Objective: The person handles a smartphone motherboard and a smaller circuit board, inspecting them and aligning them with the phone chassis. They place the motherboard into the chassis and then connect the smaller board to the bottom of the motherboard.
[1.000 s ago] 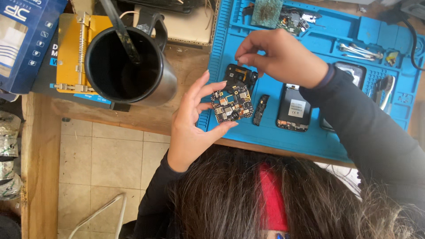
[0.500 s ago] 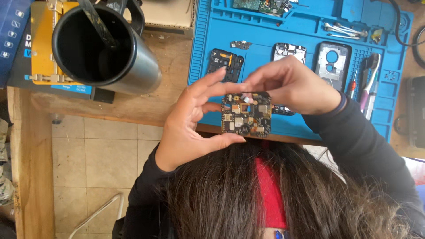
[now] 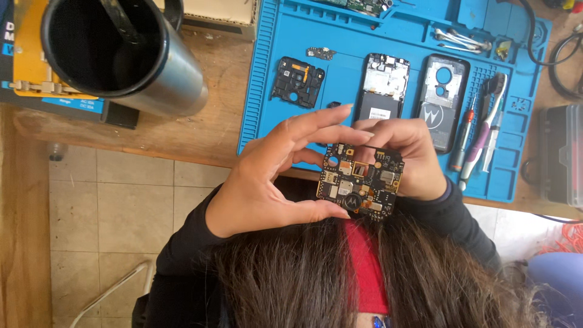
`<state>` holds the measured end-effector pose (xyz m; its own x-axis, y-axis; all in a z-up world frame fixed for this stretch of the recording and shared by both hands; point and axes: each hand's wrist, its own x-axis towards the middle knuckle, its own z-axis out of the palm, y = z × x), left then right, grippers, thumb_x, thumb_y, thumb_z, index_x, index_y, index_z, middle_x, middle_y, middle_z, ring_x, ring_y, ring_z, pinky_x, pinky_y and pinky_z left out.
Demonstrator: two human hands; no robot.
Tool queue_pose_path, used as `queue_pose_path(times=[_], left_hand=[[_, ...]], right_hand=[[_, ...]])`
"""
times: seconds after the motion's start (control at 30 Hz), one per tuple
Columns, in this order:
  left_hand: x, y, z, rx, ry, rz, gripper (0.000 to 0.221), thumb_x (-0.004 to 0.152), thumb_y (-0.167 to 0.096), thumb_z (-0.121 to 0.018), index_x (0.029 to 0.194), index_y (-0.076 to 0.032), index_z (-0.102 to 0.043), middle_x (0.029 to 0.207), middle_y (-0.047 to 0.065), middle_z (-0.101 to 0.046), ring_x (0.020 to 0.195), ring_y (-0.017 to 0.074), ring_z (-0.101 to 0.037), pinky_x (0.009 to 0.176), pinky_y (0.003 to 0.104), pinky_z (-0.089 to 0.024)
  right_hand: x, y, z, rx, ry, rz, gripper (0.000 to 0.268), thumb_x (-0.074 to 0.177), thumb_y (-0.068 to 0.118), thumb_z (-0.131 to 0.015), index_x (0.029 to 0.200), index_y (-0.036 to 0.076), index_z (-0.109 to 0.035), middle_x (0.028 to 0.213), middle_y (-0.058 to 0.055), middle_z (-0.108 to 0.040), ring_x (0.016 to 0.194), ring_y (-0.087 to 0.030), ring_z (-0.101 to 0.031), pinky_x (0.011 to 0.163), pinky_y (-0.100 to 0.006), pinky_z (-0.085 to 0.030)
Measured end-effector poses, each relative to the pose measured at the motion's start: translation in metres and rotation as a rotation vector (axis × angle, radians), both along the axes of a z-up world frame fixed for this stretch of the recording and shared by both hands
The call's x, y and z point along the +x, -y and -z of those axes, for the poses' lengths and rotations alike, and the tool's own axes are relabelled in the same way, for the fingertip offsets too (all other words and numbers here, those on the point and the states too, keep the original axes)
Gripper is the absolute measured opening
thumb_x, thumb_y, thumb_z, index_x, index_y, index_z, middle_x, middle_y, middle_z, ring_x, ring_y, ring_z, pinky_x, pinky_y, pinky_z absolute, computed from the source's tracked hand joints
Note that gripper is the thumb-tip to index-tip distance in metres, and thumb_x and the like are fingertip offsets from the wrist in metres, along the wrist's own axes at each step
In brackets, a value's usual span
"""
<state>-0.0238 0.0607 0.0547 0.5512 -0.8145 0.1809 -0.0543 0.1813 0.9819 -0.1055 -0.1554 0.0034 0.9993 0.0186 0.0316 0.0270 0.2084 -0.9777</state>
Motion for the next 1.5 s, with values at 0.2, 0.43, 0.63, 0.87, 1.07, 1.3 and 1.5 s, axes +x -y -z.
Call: queue_pose_path(times=[0.2,0.43,0.63,0.87,1.07,1.3,1.5], left_hand=[[-0.001,0.003,-0.004,0.120,0.072,-0.008,0.080,0.080,-0.019,-0.084,0.143,-0.020,-0.034,0.135,0.007,-0.063,0.131,0.0179,-0.063,0.099,0.025,-0.064],[-0.001,0.006,-0.001,0.142,0.153,-0.028,0.082,0.081,-0.019,-0.085,0.145,-0.020,-0.034,0.134,0.002,-0.064,0.131,0.0157,-0.061,0.100,0.027,-0.063],[-0.001,0.009,-0.001,0.180,0.170,-0.035,0.082,0.080,-0.022,-0.085,0.145,-0.021,-0.035,0.135,0.001,-0.065,0.126,0.0125,-0.056,0.098,0.026,-0.060],[0.000,0.013,0.001,0.218,0.165,-0.031,0.083,0.079,-0.024,-0.084,0.145,-0.019,-0.034,0.134,0.000,-0.065,0.124,0.0131,-0.053,0.100,0.029,-0.059],[0.000,0.016,0.003,0.202,0.170,-0.015,0.084,0.080,-0.023,-0.084,0.146,-0.019,-0.032,0.137,0.001,-0.063,0.130,0.0140,-0.055,0.101,0.030,-0.060],[0.000,0.016,0.005,0.216,0.207,-0.009,0.082,0.085,-0.024,-0.082,0.147,-0.019,-0.030,0.142,-0.002,-0.059,0.130,0.0169,-0.052,0.103,0.032,-0.059],[0.000,0.015,0.004,0.165,0.220,-0.038,0.075,0.081,-0.018,-0.084,0.141,-0.014,-0.039,0.139,0.007,-0.055,0.134,0.0183,-0.055,0.102,0.032,-0.063]], right_hand=[[-0.006,0.001,0.031,0.151,-0.063,-0.003,0.034,0.082,0.041,-0.076,0.073,0.013,-0.060,0.091,-0.011,-0.068,0.078,-0.014,-0.065,0.065,-0.030,-0.054],[0.000,0.000,0.025,0.109,-0.047,0.039,0.023,0.078,0.017,-0.074,0.063,0.013,-0.056,0.062,-0.001,-0.060,0.061,-0.010,-0.054,0.054,-0.026,-0.048],[0.003,0.007,0.028,0.061,0.016,-0.031,0.024,0.083,0.025,-0.071,0.068,0.014,-0.057,0.077,-0.008,-0.063,0.070,-0.017,-0.059,0.059,-0.029,-0.047],[0.009,-0.001,0.017,0.267,-0.046,0.044,0.031,0.080,0.012,-0.072,0.085,0.015,-0.041,0.071,0.000,-0.051,0.059,-0.007,-0.050,0.052,-0.020,-0.038],[0.009,0.008,0.024,0.302,0.042,0.038,0.037,0.081,0.007,-0.073,0.090,0.015,-0.038,0.078,-0.010,-0.063,0.065,-0.012,-0.060,0.056,-0.022,-0.046],[0.011,0.008,0.022,0.282,0.075,0.032,0.035,0.083,0.006,-0.068,0.088,0.017,-0.036,0.076,-0.012,-0.061,0.063,-0.013,-0.055,0.058,-0.026,-0.045],[0.013,0.004,0.019,0.333,0.048,-0.025,0.032,0.086,-0.004,-0.061,0.087,0.017,-0.038,0.086,-0.008,-0.058,0.069,-0.008,-0.052,0.060,-0.017,-0.043]])
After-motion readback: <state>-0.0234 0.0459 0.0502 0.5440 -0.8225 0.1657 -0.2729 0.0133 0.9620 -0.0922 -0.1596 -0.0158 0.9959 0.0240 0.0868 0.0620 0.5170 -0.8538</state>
